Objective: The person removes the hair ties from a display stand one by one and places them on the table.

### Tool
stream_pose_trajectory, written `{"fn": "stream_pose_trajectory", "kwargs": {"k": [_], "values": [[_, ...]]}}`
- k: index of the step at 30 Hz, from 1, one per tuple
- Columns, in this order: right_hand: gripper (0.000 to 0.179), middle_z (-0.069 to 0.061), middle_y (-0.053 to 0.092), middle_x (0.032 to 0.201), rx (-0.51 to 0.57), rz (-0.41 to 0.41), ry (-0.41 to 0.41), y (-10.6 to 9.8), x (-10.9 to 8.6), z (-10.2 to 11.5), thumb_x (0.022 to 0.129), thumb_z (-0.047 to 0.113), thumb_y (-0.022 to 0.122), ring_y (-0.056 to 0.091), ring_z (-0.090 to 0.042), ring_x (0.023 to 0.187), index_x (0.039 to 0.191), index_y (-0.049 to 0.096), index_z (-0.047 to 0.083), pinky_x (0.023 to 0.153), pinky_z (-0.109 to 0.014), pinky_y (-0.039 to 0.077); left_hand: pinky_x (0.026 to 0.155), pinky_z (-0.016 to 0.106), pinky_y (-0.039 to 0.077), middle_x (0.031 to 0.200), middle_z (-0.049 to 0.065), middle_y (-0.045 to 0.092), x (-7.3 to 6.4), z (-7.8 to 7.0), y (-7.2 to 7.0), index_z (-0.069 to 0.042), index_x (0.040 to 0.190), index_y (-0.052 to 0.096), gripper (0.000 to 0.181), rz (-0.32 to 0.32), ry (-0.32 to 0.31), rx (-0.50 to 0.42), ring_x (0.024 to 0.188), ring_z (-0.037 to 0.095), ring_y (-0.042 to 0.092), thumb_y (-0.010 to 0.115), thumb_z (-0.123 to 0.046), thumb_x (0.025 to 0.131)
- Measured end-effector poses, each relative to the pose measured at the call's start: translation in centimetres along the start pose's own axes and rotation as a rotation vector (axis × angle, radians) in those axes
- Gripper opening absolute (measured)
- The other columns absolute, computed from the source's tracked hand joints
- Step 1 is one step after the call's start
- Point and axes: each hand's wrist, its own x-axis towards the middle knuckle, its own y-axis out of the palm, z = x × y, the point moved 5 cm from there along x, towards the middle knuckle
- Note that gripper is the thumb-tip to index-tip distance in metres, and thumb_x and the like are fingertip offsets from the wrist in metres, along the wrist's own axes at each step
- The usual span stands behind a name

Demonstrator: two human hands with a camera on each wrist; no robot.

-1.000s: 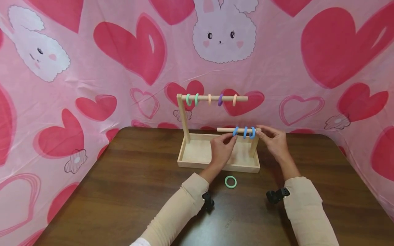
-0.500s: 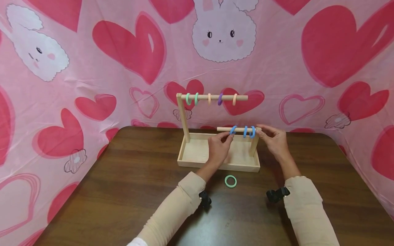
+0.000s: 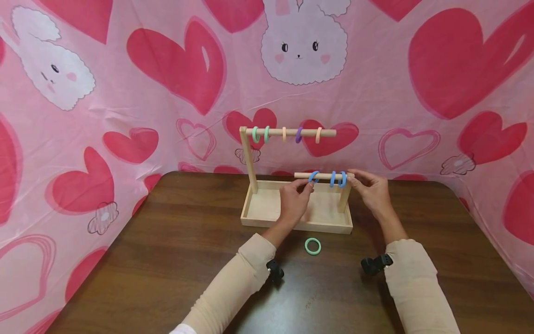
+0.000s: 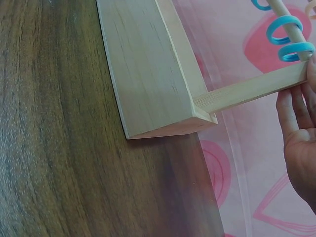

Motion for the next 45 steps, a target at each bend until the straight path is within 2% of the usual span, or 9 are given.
{"fn": "stream_pose_trajectory", "kwargs": {"k": [5, 23, 32, 40, 45], "values": [[0.023, 0.023, 0.077, 0.092, 0.056, -0.003, 0.011, 0.0, 0.0, 0.0, 0.093, -0.005, 0.068, 0.068, 0.011, 0.092, 0.113, 0.077, 0.001, 0.081, -0.005, 0.051, 0.063, 0.008, 0.052, 0.080, 0.014, 0.078, 0.0, 0.0, -0.3, 0.002, 0.096, 0.079, 0.012, -0.006, -0.027, -0.035, 0.071, 0.018, 0.076, 0.072, -0.007, 0.092], [0.023, 0.021, 0.078, 0.092, 0.081, 0.018, -0.012, 0.1, -0.1, 0.0, 0.092, -0.006, 0.068, 0.069, 0.011, 0.090, 0.110, 0.079, 0.005, 0.080, -0.005, 0.052, 0.065, 0.014, 0.056, 0.082, 0.017, 0.078, 0.0, 1.0, -2.1, 0.005, 0.098, 0.078, 0.014, -0.032, -0.062, -0.069, 0.073, 0.023, 0.077, 0.072, -0.007, 0.093], [0.024, 0.023, 0.077, 0.090, 0.038, -0.003, 0.020, 0.0, -0.1, 0.0, 0.092, -0.006, 0.068, 0.067, 0.011, 0.088, 0.111, 0.078, 0.005, 0.079, -0.004, 0.051, 0.066, 0.017, 0.059, 0.083, 0.018, 0.078, 0.1, 1.3, -2.9, 0.005, 0.098, 0.078, 0.014, -0.043, -0.048, -0.074, 0.073, 0.024, 0.077, 0.072, -0.007, 0.093], [0.023, 0.028, 0.075, 0.091, -0.041, -0.001, 0.017, -0.1, -0.1, 0.0, 0.093, -0.001, 0.069, 0.065, 0.013, 0.090, 0.112, 0.079, 0.008, 0.079, -0.003, 0.050, 0.065, 0.015, 0.057, 0.082, 0.018, 0.078, 0.0, 1.9, -3.5, 0.005, 0.097, 0.078, 0.013, -0.049, -0.088, -0.075, 0.072, 0.023, 0.076, 0.071, -0.006, 0.093], [0.023, 0.029, 0.074, 0.091, -0.052, -0.004, 0.013, -0.1, -0.1, 0.0, 0.094, 0.001, 0.069, 0.065, 0.014, 0.091, 0.112, 0.079, 0.011, 0.079, -0.003, 0.050, 0.065, 0.015, 0.057, 0.081, 0.018, 0.078, 0.0, 1.9, -4.1, 0.005, 0.097, 0.078, 0.013, -0.057, -0.093, -0.079, 0.072, 0.023, 0.076, 0.071, -0.006, 0.093]]}}
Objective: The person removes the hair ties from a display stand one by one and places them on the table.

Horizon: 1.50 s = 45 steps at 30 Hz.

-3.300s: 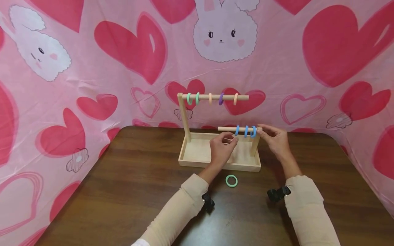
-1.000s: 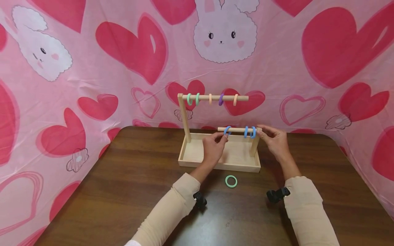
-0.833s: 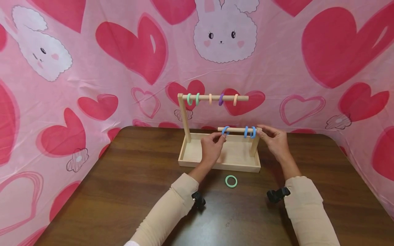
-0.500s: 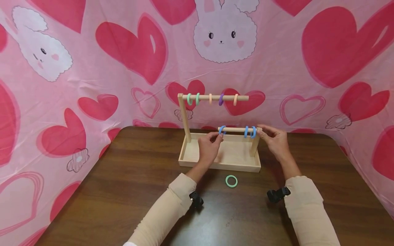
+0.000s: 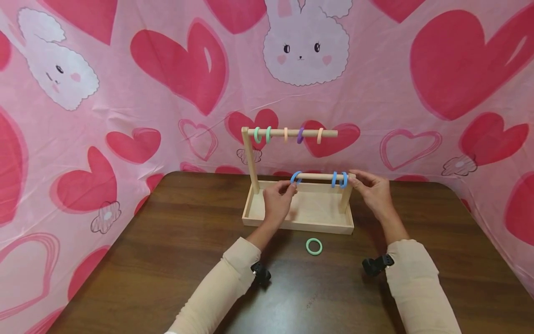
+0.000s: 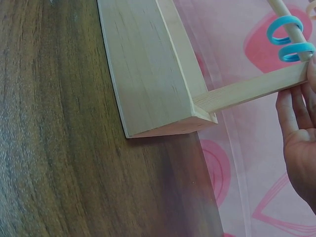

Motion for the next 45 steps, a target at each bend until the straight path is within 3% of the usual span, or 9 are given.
{"fn": "stream_pose_trajectory", "kwargs": {"k": [15, 24, 28, 32, 36, 39, 45], "values": [[0.023, 0.026, 0.075, 0.091, 0.032, 0.012, 0.007, 0.0, 0.0, -0.1, 0.093, -0.001, 0.069, 0.066, 0.013, 0.089, 0.112, 0.078, 0.008, 0.078, -0.004, 0.051, 0.065, 0.016, 0.057, 0.084, 0.022, 0.077, -0.1, 0.6, -1.4, 0.006, 0.099, 0.078, 0.014, 0.017, -0.106, -0.067, 0.072, 0.024, 0.075, 0.072, -0.005, 0.092], [0.023, 0.027, 0.075, 0.091, 0.030, 0.010, 0.029, -0.1, -0.1, -0.2, 0.094, 0.001, 0.069, 0.067, 0.013, 0.088, 0.112, 0.079, 0.011, 0.078, -0.004, 0.051, 0.065, 0.015, 0.053, 0.087, 0.020, 0.078, -0.2, 1.0, -2.2, 0.004, 0.097, 0.079, 0.014, 0.046, -0.134, -0.027, 0.070, 0.008, 0.068, 0.074, -0.007, 0.090], [0.023, 0.028, 0.075, 0.091, 0.015, 0.004, 0.030, -0.1, -0.1, -0.2, 0.094, 0.002, 0.069, 0.066, 0.014, 0.089, 0.112, 0.079, 0.012, 0.079, -0.003, 0.051, 0.063, 0.016, 0.055, 0.088, 0.024, 0.077, -0.4, 1.1, -2.1, 0.008, 0.096, 0.078, 0.014, 0.087, -0.165, -0.078, 0.070, 0.015, 0.071, 0.074, -0.003, 0.089], [0.023, 0.027, 0.075, 0.092, 0.029, 0.006, 0.024, -0.1, -0.1, -0.2, 0.094, 0.002, 0.069, 0.067, 0.013, 0.089, 0.113, 0.079, 0.010, 0.079, -0.003, 0.051, 0.070, 0.028, 0.063, 0.093, 0.029, 0.075, -0.5, 1.3, -2.0, 0.011, 0.099, 0.076, 0.015, 0.108, -0.237, -0.157, 0.079, 0.034, 0.077, 0.073, 0.000, 0.089], [0.023, 0.026, 0.075, 0.091, 0.044, 0.008, 0.019, -0.1, -0.1, -0.2, 0.094, 0.001, 0.069, 0.067, 0.013, 0.089, 0.112, 0.079, 0.009, 0.078, -0.004, 0.051, 0.073, 0.031, 0.064, 0.094, 0.029, 0.075, -0.7, 1.6, -2.1, 0.014, 0.102, 0.074, 0.018, 0.130, -0.356, -0.248, 0.070, 0.023, 0.075, 0.072, 0.000, 0.091], [0.023, 0.027, 0.075, 0.091, 0.041, 0.005, 0.027, -0.1, -0.1, -0.2, 0.094, 0.001, 0.069, 0.067, 0.013, 0.089, 0.112, 0.079, 0.011, 0.078, -0.004, 0.051, 0.071, 0.027, 0.063, 0.085, 0.019, 0.075, -0.9, 1.9, -2.2, 0.014, 0.104, 0.073, 0.020, 0.161, -0.437, -0.304, 0.063, 0.006, 0.066, 0.072, -0.002, 0.091], [0.022, 0.028, 0.075, 0.090, 0.014, 0.007, 0.036, 0.0, 0.0, -0.1, 0.094, 0.003, 0.070, 0.066, 0.014, 0.090, 0.113, 0.078, 0.009, 0.079, -0.003, 0.050, 0.071, 0.027, 0.063, 0.072, -0.001, 0.069, -1.1, 1.7, -2.7, 0.017, 0.108, 0.070, 0.023, 0.229, -0.520, -0.364, 0.063, 0.004, 0.065, 0.069, -0.001, 0.094]]}}
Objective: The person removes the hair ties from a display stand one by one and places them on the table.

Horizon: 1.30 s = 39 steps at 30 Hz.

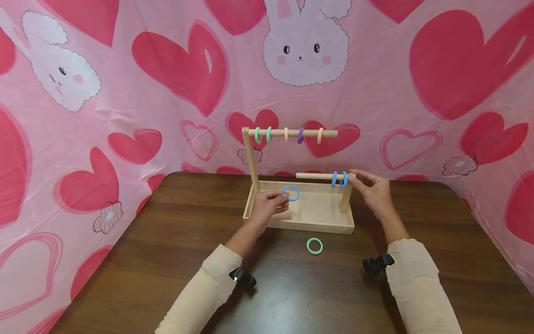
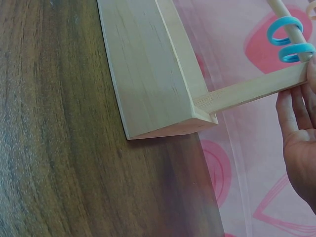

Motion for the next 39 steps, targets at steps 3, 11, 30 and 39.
{"fn": "stream_pose_trajectory", "kwargs": {"k": [3, 11, 30, 39], "values": [[0.022, 0.029, 0.074, 0.091, -0.017, -0.003, -0.001, 0.0, 0.0, 0.1, 0.094, 0.004, 0.069, 0.066, 0.014, 0.091, 0.114, 0.078, 0.009, 0.080, -0.003, 0.050, 0.071, 0.026, 0.063, 0.070, -0.004, 0.067, -0.3, -0.1, -0.2, 0.019, 0.110, 0.068, 0.025, 0.030, -0.025, -0.023, 0.063, 0.004, 0.065, 0.067, -0.002, 0.095], [0.022, 0.026, 0.075, 0.090, 0.037, 0.000, -0.010, 0.1, 0.0, 0.1, 0.093, 0.001, 0.069, 0.067, 0.013, 0.090, 0.111, 0.079, 0.009, 0.080, -0.003, 0.051, 0.068, 0.022, 0.062, 0.066, -0.004, 0.066, -1.1, 0.4, -0.2, 0.020, 0.114, 0.065, 0.027, 0.153, -0.149, -0.009, 0.062, 0.004, 0.065, 0.064, -0.001, 0.096], [0.023, 0.025, 0.076, 0.091, 0.059, -0.014, 0.000, 0.0, 0.2, -0.1, 0.093, -0.001, 0.069, 0.067, 0.013, 0.090, 0.112, 0.079, 0.008, 0.079, -0.004, 0.051, 0.064, 0.020, 0.060, 0.069, -0.004, 0.067, -3.4, 2.4, 0.0, 0.021, 0.121, 0.059, 0.031, 0.431, -0.337, 0.106, 0.063, 0.004, 0.065, 0.056, -0.003, 0.102], [0.023, 0.024, 0.076, 0.092, 0.078, 0.002, -0.020, 0.0, 0.1, -0.1, 0.093, 0.001, 0.070, 0.068, 0.012, 0.091, 0.111, 0.080, 0.011, 0.079, -0.004, 0.051, 0.066, 0.020, 0.059, 0.071, -0.003, 0.066, -4.6, 3.6, 0.0, 0.022, 0.125, 0.057, 0.033, 0.553, -0.418, 0.173, 0.066, 0.004, 0.065, 0.054, -0.001, 0.102]]}}
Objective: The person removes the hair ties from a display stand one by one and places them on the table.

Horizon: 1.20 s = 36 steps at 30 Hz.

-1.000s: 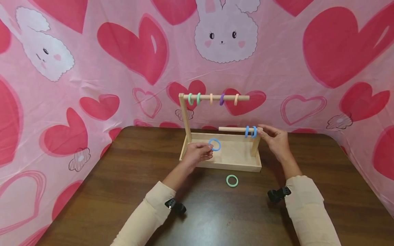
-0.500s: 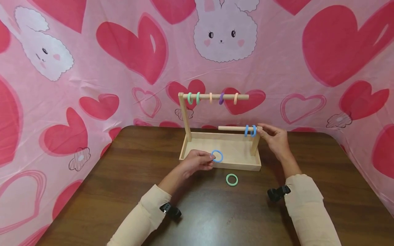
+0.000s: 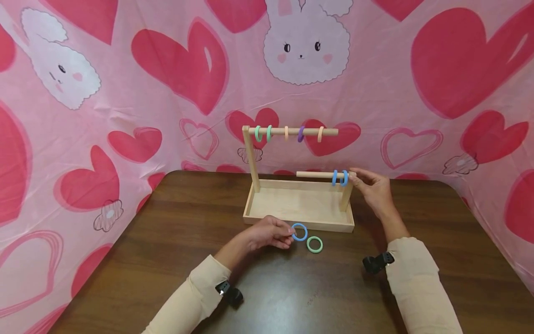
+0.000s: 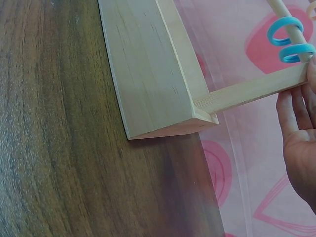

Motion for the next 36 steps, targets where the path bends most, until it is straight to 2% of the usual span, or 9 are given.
{"fn": "stream_pose_trajectory", "kwargs": {"k": [8, 20, 24, 31, 36], "values": [[0.023, 0.025, 0.076, 0.091, -0.011, -0.004, 0.014, -0.1, 0.0, -0.1, 0.093, 0.000, 0.070, 0.067, 0.012, 0.089, 0.111, 0.080, 0.011, 0.077, -0.004, 0.051, 0.062, 0.018, 0.058, 0.069, -0.002, 0.065, 0.3, 1.2, 0.2, 0.021, 0.119, 0.061, 0.029, 0.017, -0.045, 0.062, 0.063, 0.004, 0.063, 0.056, -0.001, 0.101], [0.023, 0.026, 0.076, 0.092, -0.029, -0.006, 0.016, 0.1, 0.1, 0.1, 0.093, 0.000, 0.070, 0.067, 0.013, 0.090, 0.111, 0.079, 0.010, 0.079, -0.004, 0.051, 0.059, 0.019, 0.057, 0.068, -0.001, 0.065, 0.9, 2.0, -0.4, 0.017, 0.110, 0.067, 0.023, -0.041, -0.086, 0.127, 0.060, 0.004, 0.063, 0.060, -0.001, 0.098], [0.022, 0.025, 0.076, 0.092, -0.017, -0.001, 0.016, 0.1, 0.0, 0.1, 0.093, 0.001, 0.070, 0.067, 0.013, 0.091, 0.110, 0.080, 0.011, 0.080, -0.004, 0.051, 0.056, 0.018, 0.056, 0.066, 0.000, 0.065, 0.8, 2.1, -0.6, 0.016, 0.107, 0.069, 0.022, -0.056, -0.080, 0.170, 0.058, 0.004, 0.063, 0.061, -0.001, 0.097], [0.023, 0.023, 0.077, 0.092, 0.025, 0.005, 0.007, 0.0, 0.0, 0.0, 0.093, 0.000, 0.069, 0.068, 0.012, 0.089, 0.109, 0.080, 0.012, 0.079, -0.004, 0.051, 0.051, 0.019, 0.056, 0.060, 0.001, 0.064, 0.4, 1.5, -1.0, 0.015, 0.098, 0.074, 0.019, -0.100, -0.011, 0.299, 0.052, 0.004, 0.062, 0.067, -0.002, 0.094], [0.024, 0.023, 0.077, 0.091, 0.025, 0.002, 0.010, 0.1, 0.0, -0.1, 0.093, -0.001, 0.069, 0.068, 0.012, 0.089, 0.107, 0.080, 0.015, 0.079, -0.004, 0.051, 0.049, 0.018, 0.054, 0.056, -0.001, 0.062, 0.5, 1.4, -1.1, 0.014, 0.095, 0.075, 0.019, -0.107, -0.017, 0.326, 0.050, 0.004, 0.061, 0.069, -0.004, 0.093]]}}
